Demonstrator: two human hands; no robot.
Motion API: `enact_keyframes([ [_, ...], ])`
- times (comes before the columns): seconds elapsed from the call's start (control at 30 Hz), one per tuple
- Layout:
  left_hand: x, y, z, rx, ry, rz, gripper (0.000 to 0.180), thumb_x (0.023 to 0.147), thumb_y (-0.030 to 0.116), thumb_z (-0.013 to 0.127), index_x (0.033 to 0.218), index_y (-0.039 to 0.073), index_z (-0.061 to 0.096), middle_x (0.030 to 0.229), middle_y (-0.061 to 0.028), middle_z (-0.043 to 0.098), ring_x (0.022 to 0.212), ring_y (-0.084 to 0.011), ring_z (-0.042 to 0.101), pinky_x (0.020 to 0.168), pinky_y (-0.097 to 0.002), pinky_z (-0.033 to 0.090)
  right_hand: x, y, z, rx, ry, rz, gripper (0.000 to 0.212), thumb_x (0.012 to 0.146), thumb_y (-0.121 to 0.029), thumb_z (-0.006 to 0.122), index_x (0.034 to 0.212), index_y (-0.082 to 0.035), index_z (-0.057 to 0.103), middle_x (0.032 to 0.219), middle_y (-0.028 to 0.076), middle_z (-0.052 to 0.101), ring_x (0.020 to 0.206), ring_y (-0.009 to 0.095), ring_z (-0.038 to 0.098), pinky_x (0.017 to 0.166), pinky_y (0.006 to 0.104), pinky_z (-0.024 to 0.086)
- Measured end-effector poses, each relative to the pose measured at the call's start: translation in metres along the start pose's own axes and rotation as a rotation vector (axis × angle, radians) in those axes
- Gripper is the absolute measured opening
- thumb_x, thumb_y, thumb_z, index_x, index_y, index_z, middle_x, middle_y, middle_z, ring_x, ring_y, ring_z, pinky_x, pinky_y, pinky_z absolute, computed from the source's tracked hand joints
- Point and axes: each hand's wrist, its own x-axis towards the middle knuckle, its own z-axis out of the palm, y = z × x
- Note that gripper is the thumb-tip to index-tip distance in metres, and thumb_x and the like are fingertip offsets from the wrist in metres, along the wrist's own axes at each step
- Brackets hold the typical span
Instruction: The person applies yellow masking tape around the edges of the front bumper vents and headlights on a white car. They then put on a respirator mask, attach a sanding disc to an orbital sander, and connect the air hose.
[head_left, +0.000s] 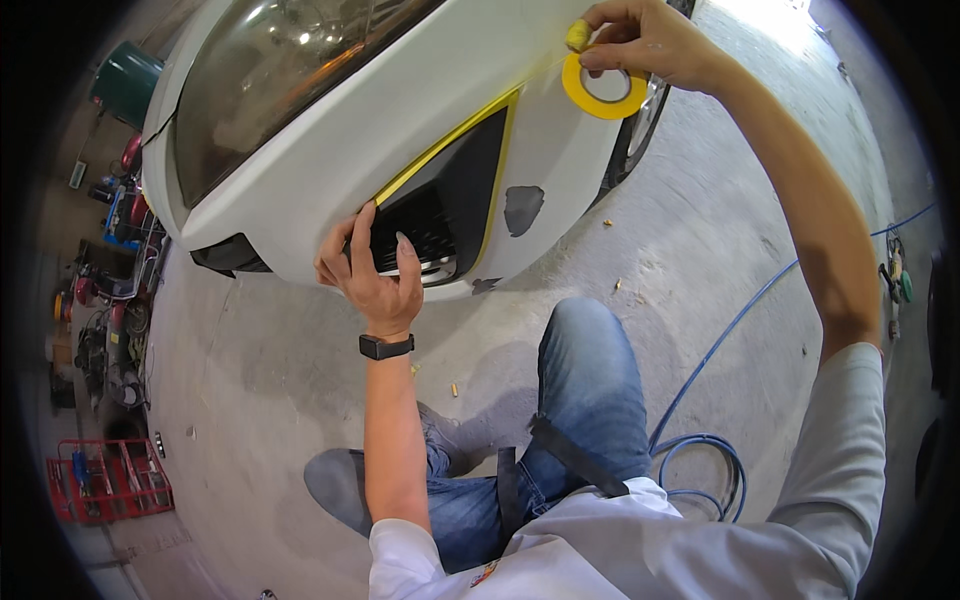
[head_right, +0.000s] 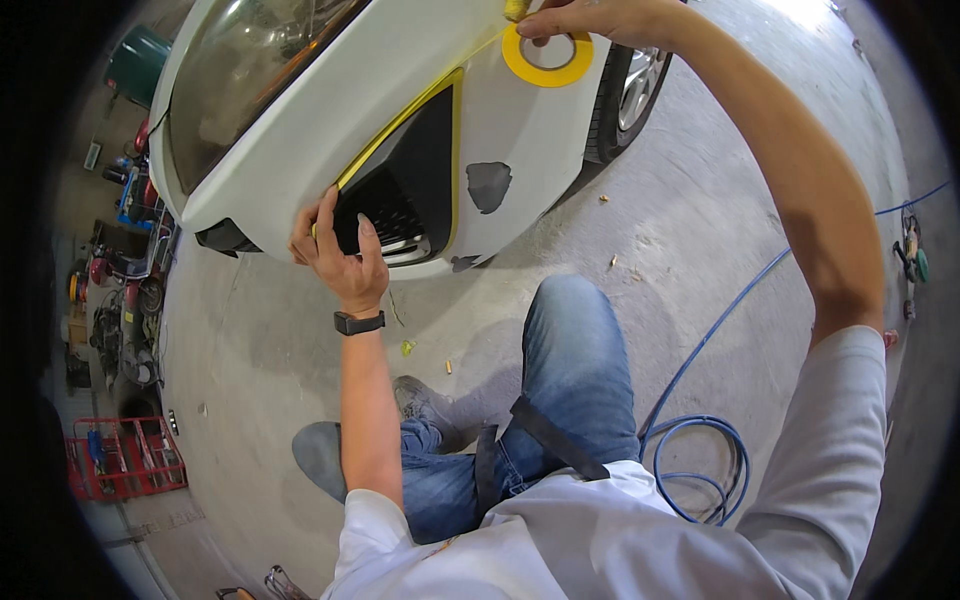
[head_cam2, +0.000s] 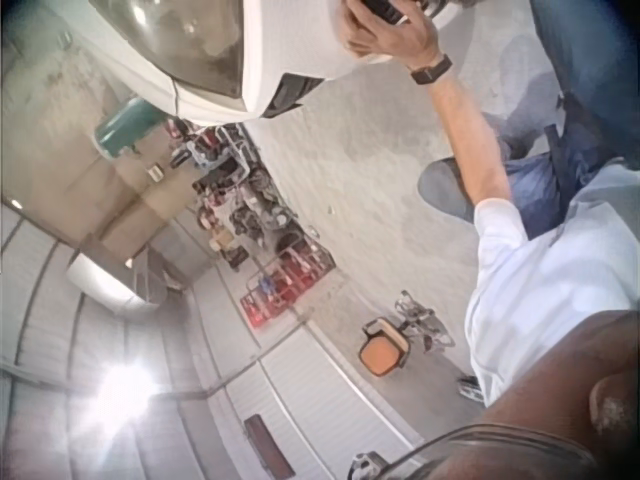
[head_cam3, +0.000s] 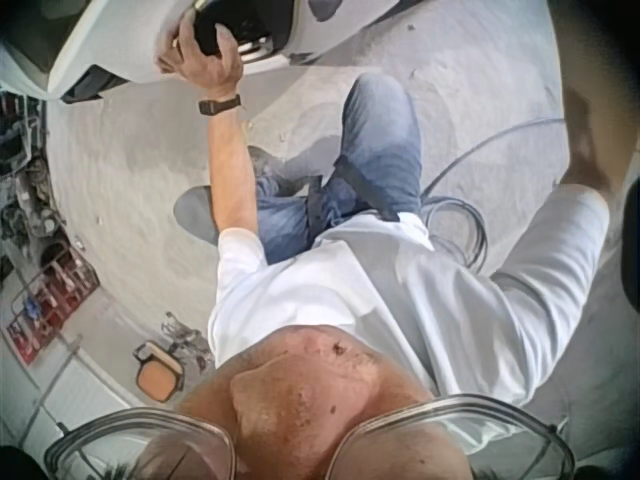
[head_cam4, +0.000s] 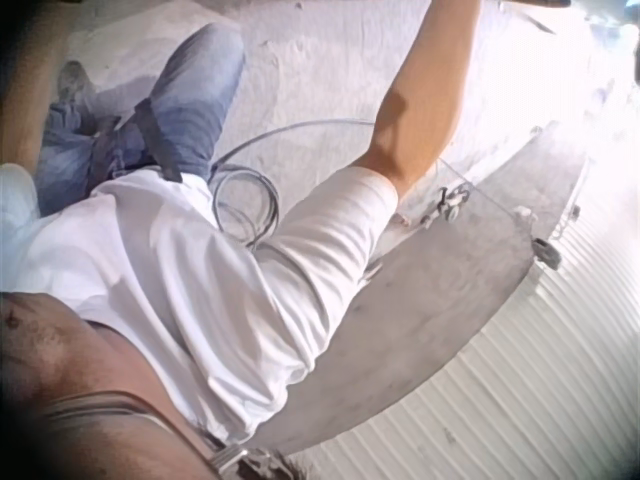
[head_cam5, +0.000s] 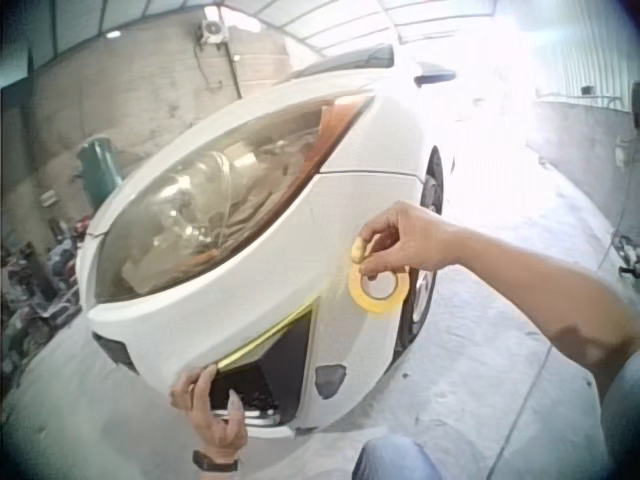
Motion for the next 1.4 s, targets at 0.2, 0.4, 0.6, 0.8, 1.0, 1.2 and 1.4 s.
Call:
enact_keyframes([
  [0.2, 0.030, 0.028, 0.001, 0.080, -0.124, 0.114, 0.055, 0.080, 0.025, 0.074, 0.134, 0.014, 0.070, 0.125, -0.0011, 0.058, 0.118, -0.0236, 0.048, 0.106, -0.0413, 0.028, 0.005, 0.009, 0.002, 0.081, -0.014, -0.111, 0.030, 0.087, -0.019, 0.083, 0.105, 0.002, 0.073, 0.081, 0.006, 0.076, 0.061, 0.008, 0.062, 0.055, 0.0248, 0.049],
  [0.4, 0.065, 0.064, 0.017, 0.075, -0.265, 0.200, 0.065, 0.076, 0.027, 0.078, 0.139, 0.019, 0.066, 0.128, -0.0005, 0.056, 0.119, -0.0243, 0.048, 0.107, -0.0419, 0.028, 0.000, 0.014, -0.002, 0.018, 0.043, -0.059, 0.030, 0.087, -0.021, 0.083, 0.105, 0.001, 0.074, 0.080, 0.006, 0.076, 0.061, 0.008, 0.062, 0.056, 0.0248, 0.050],
  [0.6, 0.086, 0.089, 0.034, 0.134, -0.347, 0.267, 0.063, 0.078, 0.025, 0.076, 0.139, 0.018, 0.064, 0.127, -0.0004, 0.055, 0.118, -0.0241, 0.048, 0.107, -0.0427, 0.029, -0.010, 0.017, 0.004, -0.019, 0.151, -0.103, 0.034, 0.087, -0.024, 0.082, 0.109, 0.001, 0.074, 0.082, 0.007, 0.077, 0.069, 0.009, 0.067, 0.065, 0.0268, 0.053],
  [0.8, 0.096, 0.097, 0.035, 0.182, -0.374, 0.343, 0.059, 0.081, 0.026, 0.073, 0.138, 0.016, 0.064, 0.126, -0.0008, 0.055, 0.116, -0.0237, 0.051, 0.105, -0.0432, 0.031, -0.018, 0.031, 0.020, 0.110, 0.182, -0.144, 0.036, 0.089, -0.027, 0.081, 0.114, -0.002, 0.073, 0.083, 0.007, 0.076, 0.074, 0.010, 0.068, 0.072, 0.0270, 0.053],
  [1.0, 0.116, 0.100, 0.023, 0.218, -0.472, 0.397, 0.048, 0.086, 0.022, 0.072, 0.134, 0.020, 0.070, 0.124, 0.0007, 0.058, 0.109, -0.0201, 0.055, 0.104, -0.0409, 0.032, -0.025, 0.049, 0.063, 0.316, 0.310, -0.261, 0.035, 0.093, -0.034, 0.077, 0.109, -0.003, 0.072, 0.069, 0.002, 0.065, 0.061, 0.009, 0.058, 0.059, 0.0267, 0.048],
  [1.2, 0.171, 0.092, 0.023, 0.226, -0.296, 0.517, 0.040, 0.084, 0.032, 0.081, 0.123, 0.027, 0.072, 0.145, -0.0027, 0.049, 0.140, -0.0291, 0.039, 0.113, -0.0487, 0.027, -0.032, 0.060, 0.103, 0.376, 0.480, -0.227, 0.034, 0.094, -0.020, 0.079, 0.121, -0.001, 0.073, 0.088, 0.008, 0.076, 0.083, 0.011, 0.072, 0.081, 0.0217, 0.056],
  [1.4, 0.192, 0.090, 0.036, 0.191, -0.470, 0.599, 0.040, 0.084, 0.039, 0.082, 0.119, 0.026, 0.068, 0.158, -0.0041, 0.038, 0.152, -0.0336, 0.025, 0.121, -0.0588, 0.013, -0.034, 0.061, 0.115, 0.502, 0.553, -0.231, 0.031, 0.095, -0.024, 0.077, 0.117, -0.002, 0.074, 0.088, 0.006, 0.076, 0.081, 0.010, 0.070, 0.075, 0.0212, 0.053],
])
